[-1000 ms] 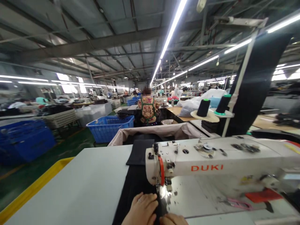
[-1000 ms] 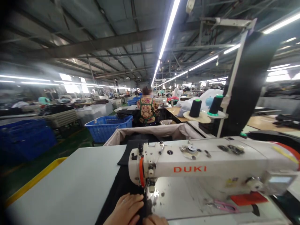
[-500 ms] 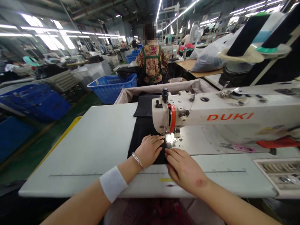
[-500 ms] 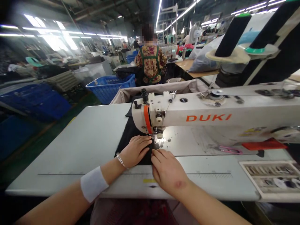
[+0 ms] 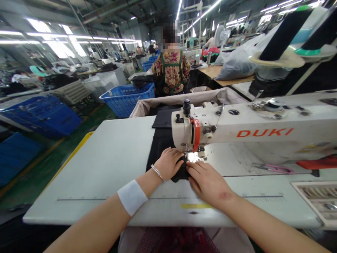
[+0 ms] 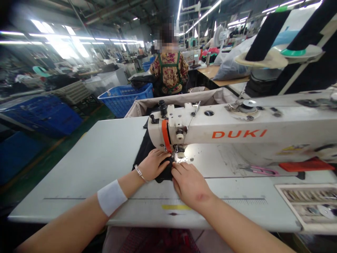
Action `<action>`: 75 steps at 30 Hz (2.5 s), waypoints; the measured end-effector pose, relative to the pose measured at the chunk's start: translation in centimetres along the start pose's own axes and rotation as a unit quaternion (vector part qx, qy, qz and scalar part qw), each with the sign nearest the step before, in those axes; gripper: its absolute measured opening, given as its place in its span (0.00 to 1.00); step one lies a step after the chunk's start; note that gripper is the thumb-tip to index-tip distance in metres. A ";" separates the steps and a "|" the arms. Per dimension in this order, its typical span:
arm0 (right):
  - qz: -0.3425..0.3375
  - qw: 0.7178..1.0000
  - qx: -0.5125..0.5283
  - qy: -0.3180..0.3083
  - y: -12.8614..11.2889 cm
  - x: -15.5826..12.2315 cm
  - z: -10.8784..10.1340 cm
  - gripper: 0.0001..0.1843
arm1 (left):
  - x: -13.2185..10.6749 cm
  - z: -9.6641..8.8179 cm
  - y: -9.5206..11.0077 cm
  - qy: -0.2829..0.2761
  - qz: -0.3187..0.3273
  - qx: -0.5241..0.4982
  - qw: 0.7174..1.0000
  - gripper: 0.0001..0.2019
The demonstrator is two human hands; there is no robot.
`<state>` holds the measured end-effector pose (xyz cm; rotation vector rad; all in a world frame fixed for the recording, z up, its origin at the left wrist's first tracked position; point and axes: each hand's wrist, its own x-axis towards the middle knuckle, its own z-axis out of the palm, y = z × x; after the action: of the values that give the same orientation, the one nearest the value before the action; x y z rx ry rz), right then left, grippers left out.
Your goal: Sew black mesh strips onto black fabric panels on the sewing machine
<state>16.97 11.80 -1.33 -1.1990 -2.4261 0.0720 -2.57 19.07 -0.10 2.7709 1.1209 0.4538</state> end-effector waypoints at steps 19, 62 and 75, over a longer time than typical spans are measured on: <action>-0.046 0.996 -0.031 0.066 1.0 -0.3 1.0 0.12 | -2.1 0.5 1.5 0.023 0.110 0.012 0.994 0.13; 0.073 0.992 -0.080 -0.063 2.4 1.2 0.3 0.28 | 0.3 0.9 -1.6 0.066 0.101 -0.050 0.991 0.13; 0.108 0.993 0.027 -0.035 2.9 1.6 0.5 0.27 | 0.6 0.9 -2.0 0.073 0.066 -0.056 0.994 0.13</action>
<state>18.04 14.95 -1.92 -1.4531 -2.3271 0.2465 -3.23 20.93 -1.28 2.7613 0.9096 0.7213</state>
